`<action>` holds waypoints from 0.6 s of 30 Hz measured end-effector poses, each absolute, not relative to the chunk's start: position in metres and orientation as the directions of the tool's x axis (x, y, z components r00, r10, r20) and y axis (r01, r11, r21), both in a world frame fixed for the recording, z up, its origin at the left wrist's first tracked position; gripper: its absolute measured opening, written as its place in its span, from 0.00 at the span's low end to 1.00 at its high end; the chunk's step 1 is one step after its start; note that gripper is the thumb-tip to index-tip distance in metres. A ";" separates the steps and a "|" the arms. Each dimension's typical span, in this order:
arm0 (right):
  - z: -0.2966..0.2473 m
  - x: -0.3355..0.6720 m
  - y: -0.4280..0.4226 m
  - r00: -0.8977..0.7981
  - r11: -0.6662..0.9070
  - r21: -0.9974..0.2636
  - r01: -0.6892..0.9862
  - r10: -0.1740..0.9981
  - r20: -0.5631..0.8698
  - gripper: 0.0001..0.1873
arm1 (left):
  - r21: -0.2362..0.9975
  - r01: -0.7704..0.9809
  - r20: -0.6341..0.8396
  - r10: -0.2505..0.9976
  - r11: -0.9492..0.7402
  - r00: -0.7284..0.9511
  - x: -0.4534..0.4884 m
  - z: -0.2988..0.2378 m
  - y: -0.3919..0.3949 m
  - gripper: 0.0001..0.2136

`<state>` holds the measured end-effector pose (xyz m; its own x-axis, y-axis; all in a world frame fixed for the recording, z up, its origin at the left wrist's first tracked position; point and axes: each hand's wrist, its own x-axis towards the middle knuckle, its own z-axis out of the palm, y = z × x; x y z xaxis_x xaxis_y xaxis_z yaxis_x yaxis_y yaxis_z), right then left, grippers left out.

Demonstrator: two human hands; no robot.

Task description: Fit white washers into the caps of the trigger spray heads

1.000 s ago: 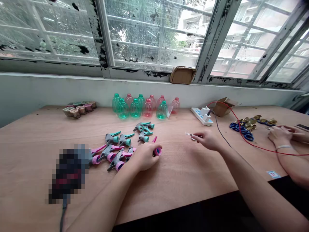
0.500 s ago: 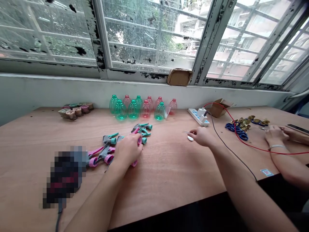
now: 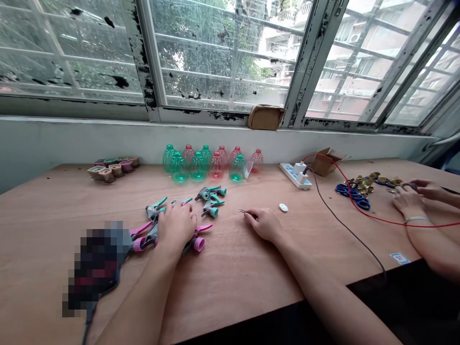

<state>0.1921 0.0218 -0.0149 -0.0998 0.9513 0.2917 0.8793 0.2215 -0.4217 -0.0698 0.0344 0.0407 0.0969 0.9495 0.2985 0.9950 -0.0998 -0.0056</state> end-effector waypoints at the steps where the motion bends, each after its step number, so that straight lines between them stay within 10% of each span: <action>1: -0.015 0.193 0.022 -0.096 0.219 -0.429 0.876 0.952 0.290 0.15 | -0.006 0.990 0.334 0.932 -0.144 0.138 -0.069 0.039 0.036 0.14; 8: -0.020 0.192 0.021 -0.079 0.224 -0.466 0.856 0.947 0.310 0.15 | 0.042 0.790 0.300 0.762 -0.612 0.574 -0.056 0.027 0.046 0.20; 18: -0.020 0.191 0.023 -0.078 0.221 -0.460 0.860 0.948 0.310 0.16 | 0.044 0.811 0.228 0.796 -0.584 0.561 -0.056 0.029 0.045 0.18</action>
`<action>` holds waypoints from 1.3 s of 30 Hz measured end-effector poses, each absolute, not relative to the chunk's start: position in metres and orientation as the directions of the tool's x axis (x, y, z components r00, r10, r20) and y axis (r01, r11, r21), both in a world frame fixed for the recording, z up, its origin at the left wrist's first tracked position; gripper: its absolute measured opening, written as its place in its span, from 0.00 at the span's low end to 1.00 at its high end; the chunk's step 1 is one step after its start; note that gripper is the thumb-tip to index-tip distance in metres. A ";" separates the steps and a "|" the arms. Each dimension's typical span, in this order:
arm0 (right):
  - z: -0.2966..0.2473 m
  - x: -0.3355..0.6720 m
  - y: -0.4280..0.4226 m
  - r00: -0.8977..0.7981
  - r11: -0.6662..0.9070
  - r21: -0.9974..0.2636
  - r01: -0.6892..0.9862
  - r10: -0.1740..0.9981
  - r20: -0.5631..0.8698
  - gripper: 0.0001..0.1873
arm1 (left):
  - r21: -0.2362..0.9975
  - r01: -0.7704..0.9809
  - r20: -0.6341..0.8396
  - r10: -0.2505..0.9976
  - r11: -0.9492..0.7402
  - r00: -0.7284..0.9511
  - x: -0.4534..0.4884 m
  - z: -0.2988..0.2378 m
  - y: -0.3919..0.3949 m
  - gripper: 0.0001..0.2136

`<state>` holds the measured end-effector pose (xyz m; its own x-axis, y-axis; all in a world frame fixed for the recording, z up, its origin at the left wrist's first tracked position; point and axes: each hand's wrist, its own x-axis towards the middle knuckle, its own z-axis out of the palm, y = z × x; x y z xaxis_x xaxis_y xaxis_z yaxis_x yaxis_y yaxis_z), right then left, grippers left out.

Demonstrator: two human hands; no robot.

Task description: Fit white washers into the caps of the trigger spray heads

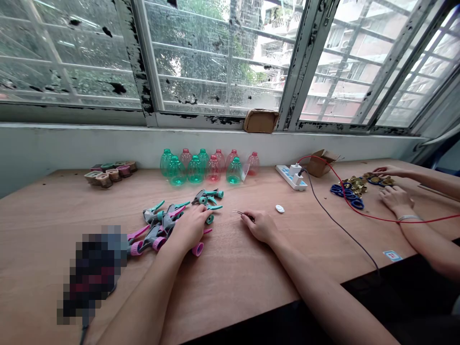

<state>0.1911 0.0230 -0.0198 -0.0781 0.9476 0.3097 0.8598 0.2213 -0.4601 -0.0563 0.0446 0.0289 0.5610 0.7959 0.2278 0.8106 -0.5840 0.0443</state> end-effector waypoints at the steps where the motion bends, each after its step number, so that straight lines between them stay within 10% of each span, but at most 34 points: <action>1: -0.019 0.191 0.025 -0.083 0.226 -0.455 0.862 0.946 0.313 0.16 | 0.036 0.813 0.213 0.799 -0.582 0.563 -0.056 0.030 0.045 0.18; 12: -0.019 0.193 0.030 -0.130 0.282 -0.491 0.825 0.938 0.320 0.16 | -0.053 0.823 0.176 0.806 -0.566 0.566 -0.054 0.033 0.048 0.12; 22: -0.025 0.204 0.034 -0.003 0.293 -0.665 0.687 0.916 0.401 0.19 | 0.358 0.590 0.228 0.680 -0.724 0.696 -0.023 0.044 0.028 0.09; 39: -0.027 0.208 0.032 -0.075 0.330 -0.684 0.651 0.924 0.374 0.20 | 0.257 0.695 0.143 0.737 -0.672 0.660 -0.022 0.016 0.023 0.12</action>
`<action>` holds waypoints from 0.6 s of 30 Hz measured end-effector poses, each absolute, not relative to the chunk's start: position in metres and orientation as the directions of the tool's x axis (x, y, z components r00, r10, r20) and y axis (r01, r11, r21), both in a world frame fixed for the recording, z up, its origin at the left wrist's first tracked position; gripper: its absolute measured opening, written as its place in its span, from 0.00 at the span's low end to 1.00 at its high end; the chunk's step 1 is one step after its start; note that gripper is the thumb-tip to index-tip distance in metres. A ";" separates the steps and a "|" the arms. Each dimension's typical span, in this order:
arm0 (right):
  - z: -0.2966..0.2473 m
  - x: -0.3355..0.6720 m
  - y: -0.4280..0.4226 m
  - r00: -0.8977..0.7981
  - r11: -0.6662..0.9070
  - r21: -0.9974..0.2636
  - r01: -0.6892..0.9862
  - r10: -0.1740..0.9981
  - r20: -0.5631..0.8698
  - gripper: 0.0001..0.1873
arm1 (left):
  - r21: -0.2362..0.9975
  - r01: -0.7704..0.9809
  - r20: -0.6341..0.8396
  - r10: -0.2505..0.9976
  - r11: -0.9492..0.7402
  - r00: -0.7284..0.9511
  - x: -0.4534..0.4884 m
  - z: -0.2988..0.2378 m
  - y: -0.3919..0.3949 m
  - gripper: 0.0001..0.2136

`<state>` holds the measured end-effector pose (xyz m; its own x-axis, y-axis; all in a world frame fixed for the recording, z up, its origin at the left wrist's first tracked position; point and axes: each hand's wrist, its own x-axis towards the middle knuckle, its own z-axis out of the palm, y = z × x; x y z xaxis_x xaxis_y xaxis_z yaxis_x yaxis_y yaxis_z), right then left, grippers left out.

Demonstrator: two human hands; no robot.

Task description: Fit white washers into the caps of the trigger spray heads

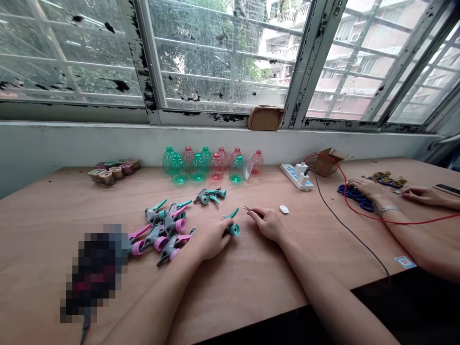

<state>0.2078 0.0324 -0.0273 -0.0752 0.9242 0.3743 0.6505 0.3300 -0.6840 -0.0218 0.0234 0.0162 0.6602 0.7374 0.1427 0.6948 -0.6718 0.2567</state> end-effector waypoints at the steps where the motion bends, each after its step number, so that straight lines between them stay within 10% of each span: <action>1: -0.027 0.208 0.032 -0.075 0.326 -0.684 0.652 0.926 0.370 0.20 | 0.260 0.715 0.145 0.758 -0.649 0.636 -0.022 0.016 0.024 0.11; 18: -0.027 0.210 0.030 -0.057 0.324 -0.678 0.660 0.921 0.385 0.22 | 0.265 0.785 0.091 0.825 -0.560 0.558 -0.023 0.011 0.029 0.12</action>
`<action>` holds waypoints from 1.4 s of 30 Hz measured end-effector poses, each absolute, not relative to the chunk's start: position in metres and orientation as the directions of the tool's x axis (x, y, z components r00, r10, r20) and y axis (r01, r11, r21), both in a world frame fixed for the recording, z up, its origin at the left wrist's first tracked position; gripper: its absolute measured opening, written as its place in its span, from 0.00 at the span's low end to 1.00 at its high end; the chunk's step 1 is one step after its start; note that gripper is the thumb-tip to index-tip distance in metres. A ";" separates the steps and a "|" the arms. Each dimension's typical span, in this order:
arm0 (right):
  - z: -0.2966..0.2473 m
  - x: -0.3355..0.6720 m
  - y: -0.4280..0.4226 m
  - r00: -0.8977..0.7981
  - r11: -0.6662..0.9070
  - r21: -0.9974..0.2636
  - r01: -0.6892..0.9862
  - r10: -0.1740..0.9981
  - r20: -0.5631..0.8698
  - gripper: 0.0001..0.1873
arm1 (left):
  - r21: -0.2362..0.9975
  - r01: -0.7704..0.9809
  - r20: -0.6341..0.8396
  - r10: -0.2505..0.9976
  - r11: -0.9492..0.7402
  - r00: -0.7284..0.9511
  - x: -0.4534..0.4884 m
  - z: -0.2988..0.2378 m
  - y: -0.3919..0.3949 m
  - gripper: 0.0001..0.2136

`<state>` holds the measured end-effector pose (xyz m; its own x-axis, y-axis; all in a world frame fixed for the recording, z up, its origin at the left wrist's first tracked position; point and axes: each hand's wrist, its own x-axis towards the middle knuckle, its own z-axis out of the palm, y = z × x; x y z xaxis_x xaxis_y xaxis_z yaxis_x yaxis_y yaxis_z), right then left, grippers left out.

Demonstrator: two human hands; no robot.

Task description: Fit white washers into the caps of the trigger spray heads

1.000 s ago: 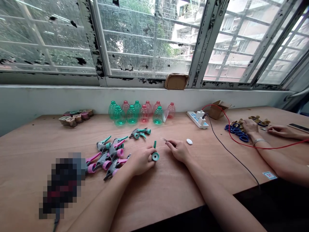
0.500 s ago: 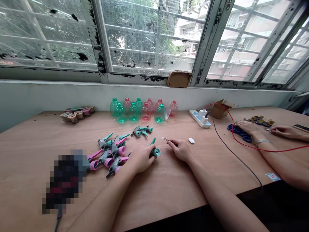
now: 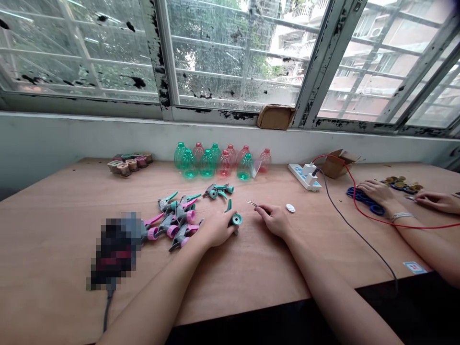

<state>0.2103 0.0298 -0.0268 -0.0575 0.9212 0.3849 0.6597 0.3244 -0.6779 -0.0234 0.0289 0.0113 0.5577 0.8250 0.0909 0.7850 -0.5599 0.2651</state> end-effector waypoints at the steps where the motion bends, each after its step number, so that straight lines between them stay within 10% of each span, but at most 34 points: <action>1: -0.027 0.210 0.029 -0.056 0.322 -0.680 0.658 0.922 0.382 0.22 | 0.264 0.781 0.090 0.820 -0.566 0.565 -0.024 0.012 0.029 0.12; 11: -0.008 0.209 0.015 -0.104 0.349 -0.635 0.689 0.915 0.390 0.23 | 0.377 0.711 0.077 0.785 -0.594 0.615 -0.025 0.013 0.030 0.06; 19: 0.052 0.189 -0.026 -0.402 0.414 -0.030 0.910 0.897 0.181 0.22 | 0.435 0.690 0.052 0.781 -0.578 0.622 -0.025 0.013 0.033 0.06; 26: 0.072 0.157 -0.033 -0.345 0.332 0.216 0.918 0.938 0.020 0.21 | 0.419 0.685 0.070 0.774 -0.596 0.630 -0.026 0.011 0.034 0.06; 42: 0.071 0.183 -0.002 -0.555 0.559 0.140 0.818 0.829 -0.068 0.21 | 0.396 0.614 0.106 0.698 -0.683 0.708 -0.025 0.021 0.029 0.05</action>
